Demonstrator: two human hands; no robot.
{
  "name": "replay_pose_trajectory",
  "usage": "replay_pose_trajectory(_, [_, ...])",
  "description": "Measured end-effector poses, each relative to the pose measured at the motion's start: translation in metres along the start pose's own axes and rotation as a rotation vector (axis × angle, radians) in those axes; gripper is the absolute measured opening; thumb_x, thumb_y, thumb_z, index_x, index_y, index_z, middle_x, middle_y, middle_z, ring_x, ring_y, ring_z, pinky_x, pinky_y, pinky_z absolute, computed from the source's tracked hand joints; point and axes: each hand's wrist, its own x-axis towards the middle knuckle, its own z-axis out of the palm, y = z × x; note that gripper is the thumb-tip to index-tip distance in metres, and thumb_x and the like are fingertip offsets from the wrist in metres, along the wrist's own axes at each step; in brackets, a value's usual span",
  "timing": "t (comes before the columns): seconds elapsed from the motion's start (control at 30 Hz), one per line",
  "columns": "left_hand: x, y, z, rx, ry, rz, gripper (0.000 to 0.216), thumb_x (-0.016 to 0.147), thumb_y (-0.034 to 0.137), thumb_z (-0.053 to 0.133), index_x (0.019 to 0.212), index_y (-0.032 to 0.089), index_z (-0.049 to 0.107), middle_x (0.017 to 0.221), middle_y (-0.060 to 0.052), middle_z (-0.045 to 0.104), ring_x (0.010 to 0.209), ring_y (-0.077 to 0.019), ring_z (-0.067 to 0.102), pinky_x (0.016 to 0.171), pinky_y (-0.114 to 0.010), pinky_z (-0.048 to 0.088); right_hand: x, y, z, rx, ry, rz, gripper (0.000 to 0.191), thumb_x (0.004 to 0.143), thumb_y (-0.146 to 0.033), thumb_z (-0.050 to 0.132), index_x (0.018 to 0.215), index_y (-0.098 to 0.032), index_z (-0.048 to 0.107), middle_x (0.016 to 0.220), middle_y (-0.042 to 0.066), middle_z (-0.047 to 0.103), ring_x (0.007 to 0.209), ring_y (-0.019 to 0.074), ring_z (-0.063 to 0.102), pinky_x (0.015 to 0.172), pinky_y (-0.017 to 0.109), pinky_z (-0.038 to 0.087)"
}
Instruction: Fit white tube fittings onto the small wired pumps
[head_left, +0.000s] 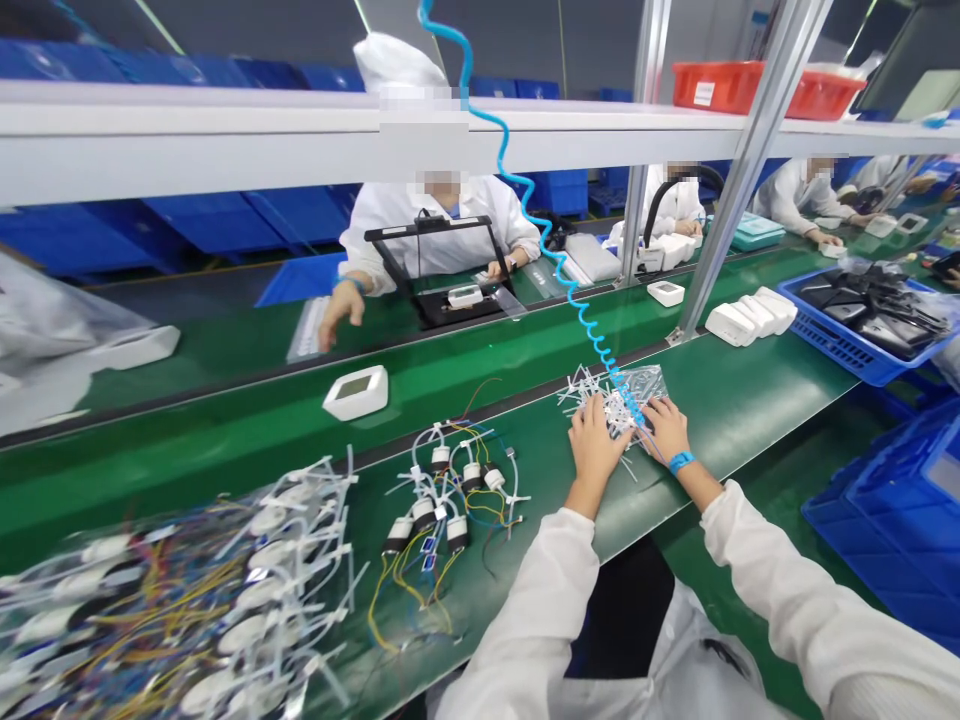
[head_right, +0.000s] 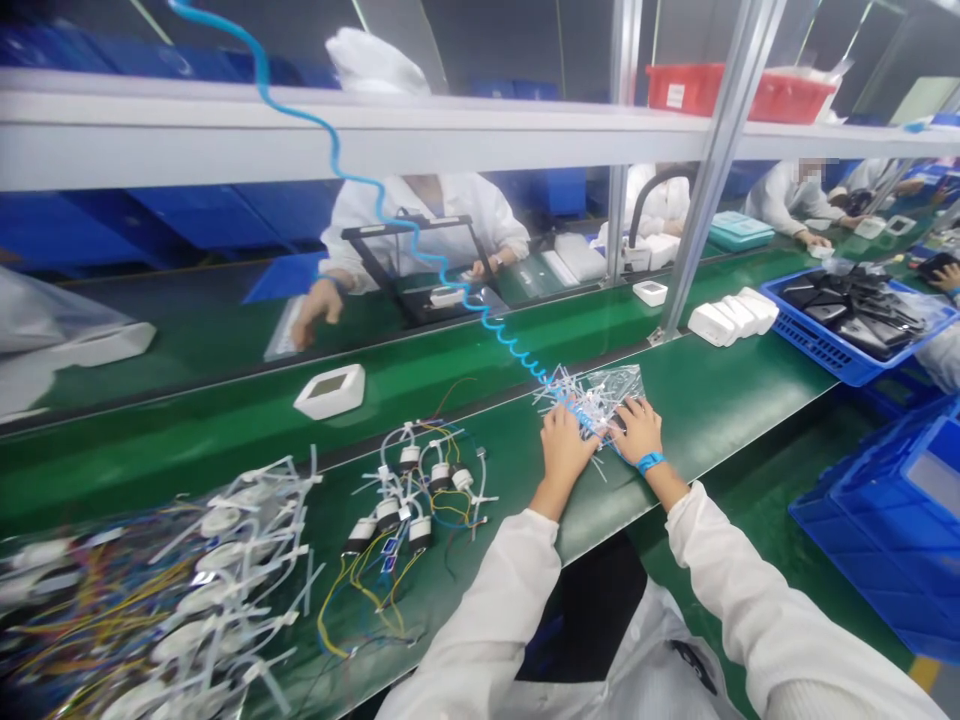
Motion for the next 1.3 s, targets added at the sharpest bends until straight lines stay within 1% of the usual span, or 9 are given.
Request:
replay_pose_trajectory(0.17, [0.005,-0.007,0.0,-0.087,0.089,0.025,0.061,0.09,0.031,0.08,0.147,0.019,0.062,0.151,-0.024,0.064,0.132,-0.0455,0.06,0.11,-0.06,0.054,-0.001,-0.001,-0.002,-0.009,0.004,0.001,0.042,0.107,-0.045,0.062,0.143,-0.03,0.077,0.162,0.01,0.066,0.158,0.0359,0.046,0.125,0.054,0.039])
replay_pose_trajectory(0.27, [0.007,-0.009,0.002,-0.109,0.098,0.015,0.051,0.09,0.027,0.077,0.139,0.017,0.064,0.139,-0.023,0.067,0.123,-0.0433,0.063,0.107,-0.058,0.054,-0.001,0.001,-0.001,-0.013,0.023,0.018,0.045,0.105,-0.042,0.061,0.145,-0.027,0.076,0.162,0.011,0.066,0.156,0.0359,0.049,0.124,0.053,0.04])
replay_pose_trajectory(0.47, [0.006,-0.01,0.003,-0.121,0.068,0.0,0.066,0.085,0.025,0.083,0.146,0.02,0.061,0.141,-0.021,0.063,0.124,-0.0421,0.061,0.106,-0.056,0.052,0.001,0.009,0.002,-0.029,0.079,0.072,0.045,0.103,-0.039,0.059,0.143,-0.025,0.077,0.16,0.014,0.066,0.151,0.0391,0.051,0.121,0.057,0.043])
replay_pose_trajectory(0.6, [0.007,-0.009,0.002,-0.144,0.057,0.004,0.058,0.086,0.024,0.083,0.141,0.023,0.065,0.142,-0.019,0.064,0.125,-0.0414,0.059,0.106,-0.054,0.051,0.001,0.013,0.005,-0.039,0.101,0.074,0.048,0.102,-0.039,0.06,0.144,-0.023,0.075,0.16,0.015,0.066,0.15,0.0393,0.052,0.121,0.058,0.042])
replay_pose_trajectory(0.83, [0.011,-0.015,0.005,-0.242,0.099,0.011,0.035,0.092,0.02,0.076,0.126,0.019,0.066,0.126,-0.017,0.07,0.121,-0.0383,0.062,0.11,-0.053,0.048,0.003,0.015,0.002,-0.048,0.113,0.072,0.046,0.105,-0.04,0.053,0.14,-0.022,0.076,0.158,0.014,0.067,0.15,0.0363,0.054,0.123,0.057,0.044])
replay_pose_trajectory(0.9, [0.012,-0.018,0.007,-0.281,0.12,0.009,0.035,0.093,0.018,0.074,0.127,0.019,0.065,0.126,-0.017,0.07,0.121,-0.0373,0.063,0.111,-0.052,0.047,0.004,0.014,0.0,-0.052,0.108,0.072,0.046,0.105,-0.04,0.053,0.139,-0.022,0.076,0.158,0.015,0.067,0.149,0.0368,0.054,0.123,0.057,0.043])
replay_pose_trajectory(1.03, [0.014,-0.027,0.012,-0.362,0.169,-0.006,0.044,0.092,0.018,0.073,0.134,0.02,0.06,0.128,-0.017,0.07,0.122,-0.036,0.065,0.11,-0.051,0.049,0.004,0.013,-0.004,-0.057,0.087,0.066,0.05,0.105,-0.039,0.052,0.144,-0.02,0.075,0.158,0.017,0.067,0.149,0.0383,0.054,0.124,0.059,0.042])
replay_pose_trajectory(1.17, [0.015,-0.032,0.015,-0.413,0.208,-0.002,0.049,0.09,0.017,0.073,0.137,0.024,0.058,0.129,-0.015,0.07,0.122,-0.0357,0.066,0.11,-0.052,0.05,0.001,0.006,-0.007,-0.036,0.036,-0.001,0.047,0.106,-0.038,0.053,0.146,-0.025,0.075,0.161,0.012,0.066,0.154,0.0355,0.051,0.127,0.056,0.039])
replay_pose_trajectory(1.3, [0.013,-0.03,0.014,-0.415,0.205,0.021,0.049,0.091,0.018,0.074,0.137,0.023,0.058,0.128,-0.015,0.069,0.121,-0.0363,0.064,0.11,-0.052,0.051,-0.001,0.001,-0.008,0.025,-0.009,-0.082,0.043,0.102,-0.034,0.059,0.14,-0.028,0.079,0.157,0.007,0.071,0.156,0.0326,0.051,0.129,0.052,0.038])
